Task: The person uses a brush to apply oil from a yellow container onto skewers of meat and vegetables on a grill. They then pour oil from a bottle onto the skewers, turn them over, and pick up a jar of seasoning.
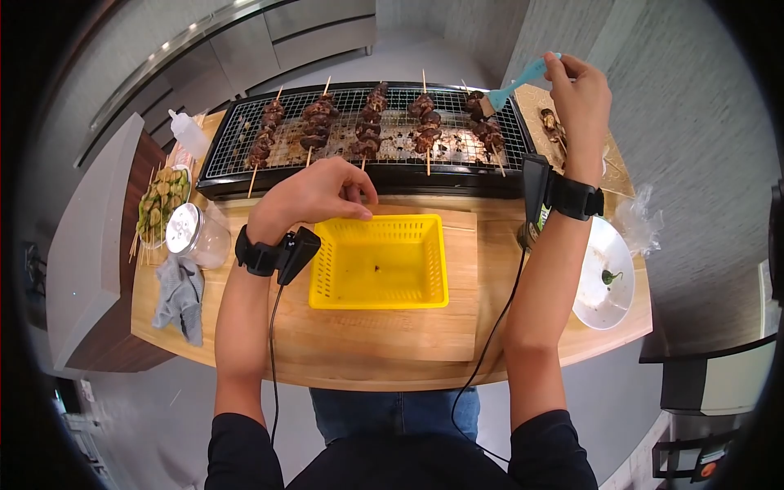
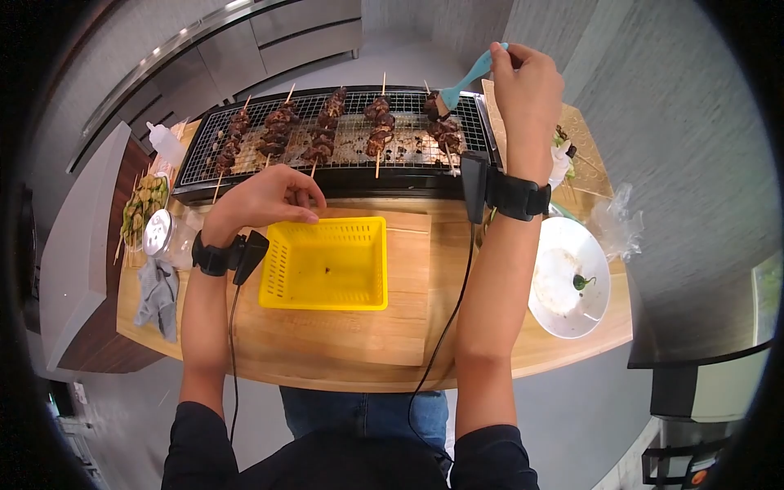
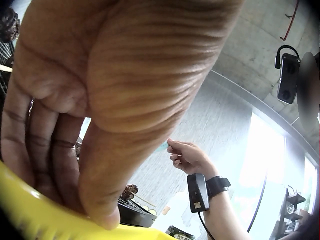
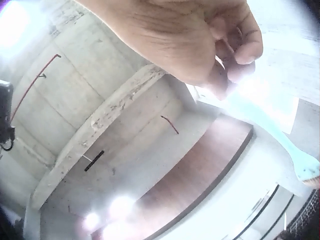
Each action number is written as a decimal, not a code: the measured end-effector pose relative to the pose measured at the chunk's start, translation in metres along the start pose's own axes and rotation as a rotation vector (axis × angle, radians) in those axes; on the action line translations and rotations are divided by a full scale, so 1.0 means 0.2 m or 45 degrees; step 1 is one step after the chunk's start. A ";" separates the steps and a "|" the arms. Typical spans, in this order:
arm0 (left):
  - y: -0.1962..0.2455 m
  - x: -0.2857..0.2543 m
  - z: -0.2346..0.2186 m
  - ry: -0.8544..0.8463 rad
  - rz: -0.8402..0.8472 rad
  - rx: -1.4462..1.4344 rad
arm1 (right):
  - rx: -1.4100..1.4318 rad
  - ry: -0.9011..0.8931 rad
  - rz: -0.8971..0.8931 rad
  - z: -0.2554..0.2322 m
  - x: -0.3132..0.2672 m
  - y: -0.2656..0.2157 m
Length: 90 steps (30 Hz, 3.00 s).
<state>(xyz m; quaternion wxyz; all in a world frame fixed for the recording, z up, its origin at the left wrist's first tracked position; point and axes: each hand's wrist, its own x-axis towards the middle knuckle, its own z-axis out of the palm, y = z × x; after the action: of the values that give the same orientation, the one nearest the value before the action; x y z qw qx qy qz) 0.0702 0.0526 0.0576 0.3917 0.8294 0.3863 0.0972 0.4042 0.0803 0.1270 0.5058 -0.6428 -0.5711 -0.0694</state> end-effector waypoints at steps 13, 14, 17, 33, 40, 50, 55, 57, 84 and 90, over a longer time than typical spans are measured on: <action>0.00 -0.01 -0.01 -0.010 0.017 0.009 | -0.020 -0.090 0.092 -0.05 -0.01 -0.04; 0.01 -0.01 -0.01 -0.010 0.021 0.016 | -0.043 -0.048 0.086 -0.05 -0.01 -0.03; 0.01 -0.01 -0.01 -0.003 0.007 0.017 | -0.049 0.014 0.053 -0.07 0.00 0.02; 0.01 -0.02 0.00 0.020 0.021 -0.003 | -0.129 0.002 0.060 -0.11 0.00 -0.01; 0.02 -0.01 0.00 0.030 0.005 0.041 | 0.165 -0.234 0.082 -0.17 -0.05 -0.17; 0.06 -0.02 0.00 0.037 -0.013 0.074 | 0.457 -1.218 -0.266 -0.13 -0.18 -0.39; 0.01 -0.02 0.01 0.032 0.046 -0.046 | 0.456 -1.433 -0.350 -0.02 -0.26 -0.41; 0.02 -0.02 0.01 0.028 0.014 -0.020 | 0.325 -1.464 -0.359 0.01 -0.28 -0.43; 0.05 -0.16 -0.08 0.101 -0.014 0.247 | 0.102 -1.577 -0.338 -0.10 -0.44 -0.23; 0.04 -0.18 -0.10 0.064 -0.056 0.236 | 0.121 -1.587 -0.311 -0.09 -0.46 -0.23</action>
<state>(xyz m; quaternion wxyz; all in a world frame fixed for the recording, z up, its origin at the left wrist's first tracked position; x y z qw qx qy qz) 0.0414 0.0348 0.0824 0.3054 0.8507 0.4215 0.0733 0.3455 -0.0019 0.1008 0.0950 -0.4694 -0.8300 0.2860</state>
